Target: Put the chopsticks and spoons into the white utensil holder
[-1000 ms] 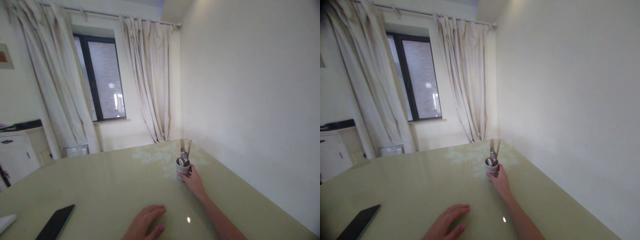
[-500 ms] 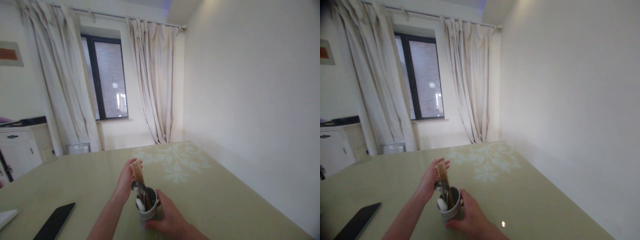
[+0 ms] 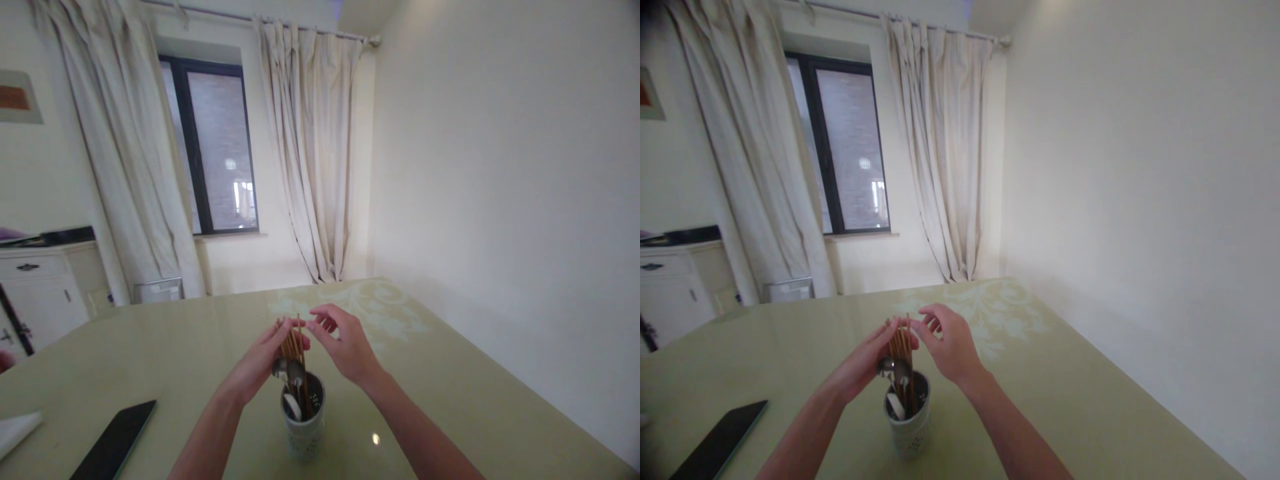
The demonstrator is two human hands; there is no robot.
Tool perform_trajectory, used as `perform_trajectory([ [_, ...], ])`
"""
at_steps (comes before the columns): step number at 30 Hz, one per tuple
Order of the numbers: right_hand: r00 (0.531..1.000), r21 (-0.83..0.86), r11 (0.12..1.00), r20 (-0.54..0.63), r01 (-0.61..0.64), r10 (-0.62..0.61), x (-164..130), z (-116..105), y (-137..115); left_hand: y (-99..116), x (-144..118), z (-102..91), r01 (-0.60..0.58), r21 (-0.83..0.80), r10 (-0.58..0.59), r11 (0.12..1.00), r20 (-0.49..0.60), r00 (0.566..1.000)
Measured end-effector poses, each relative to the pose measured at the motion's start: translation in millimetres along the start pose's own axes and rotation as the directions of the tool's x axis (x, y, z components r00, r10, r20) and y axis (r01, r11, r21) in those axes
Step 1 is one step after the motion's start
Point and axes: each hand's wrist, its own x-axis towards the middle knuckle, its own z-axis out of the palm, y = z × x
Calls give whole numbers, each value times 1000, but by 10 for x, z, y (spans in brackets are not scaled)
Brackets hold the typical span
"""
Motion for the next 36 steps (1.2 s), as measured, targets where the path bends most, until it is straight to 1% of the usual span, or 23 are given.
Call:
perform_trajectory([
  [3, 998, -17, 1000, 61, 15, -14, 228, 82, -118, -44, -30, -3, 25, 89, -30, 996, 57, 998],
  [5, 996, -32, 999, 82, 35, -32, 266, 139, -98, -53, -38, -1, 13, 105, -22, 994, 81, 996],
  [7, 995, -18, 999, 98, 28, -26, 261, 169, -57, -29, -44, 18, -13, 155, 1, 988, 75, 997],
  [9, 994, 39, 999, 104, -22, 17, 253, 169, -35, 29, -55, 59, -35, 233, 16, 972, 81, 997],
  [12, 988, 127, 987, 135, -94, 76, 260, 150, -59, 142, -82, 149, -94, 329, 53, 940, 133, 990],
  [15, 973, 217, 967, 215, -134, 87, 271, 134, -111, 223, -101, 234, -212, 370, 153, 905, 182, 971],
  [17, 963, 298, 938, 252, -176, 100, 270, 122, -143, 247, -105, 271, -257, 378, 198, 889, 189, 962],
  [20, 972, 366, 915, 217, -167, 91, 257, 101, -194, 254, -99, 289, -267, 401, 215, 876, 170, 962],
  [22, 984, 363, 922, 158, -137, 84, 247, 92, -235, 247, -93, 278, -275, 418, 222, 866, 171, 960],
  [24, 990, 353, 927, 102, -128, 97, 237, 89, -275, 241, -92, 261, -283, 430, 212, 857, 206, 955],
  [26, 990, 363, 921, 78, -139, 119, 231, 85, -307, 245, -105, 254, -293, 444, 200, 847, 245, 949],
  [28, 984, 392, 904, 116, -173, 138, 227, 62, -325, 265, -135, 271, -311, 462, 209, 830, 260, 943],
  [31, 964, 386, 898, 233, -213, 128, 219, -25, -348, 317, -200, 328, -324, 473, 232, 819, 245, 941],
  [34, 950, 329, 928, 304, -174, 71, 208, -139, -397, 359, -254, 383, -336, 470, 230, 817, 268, 935],
  [36, 960, 296, 948, 278, -116, 31, 201, -187, -444, 375, -273, 408, -360, 480, 256, 800, 270, 928],
])
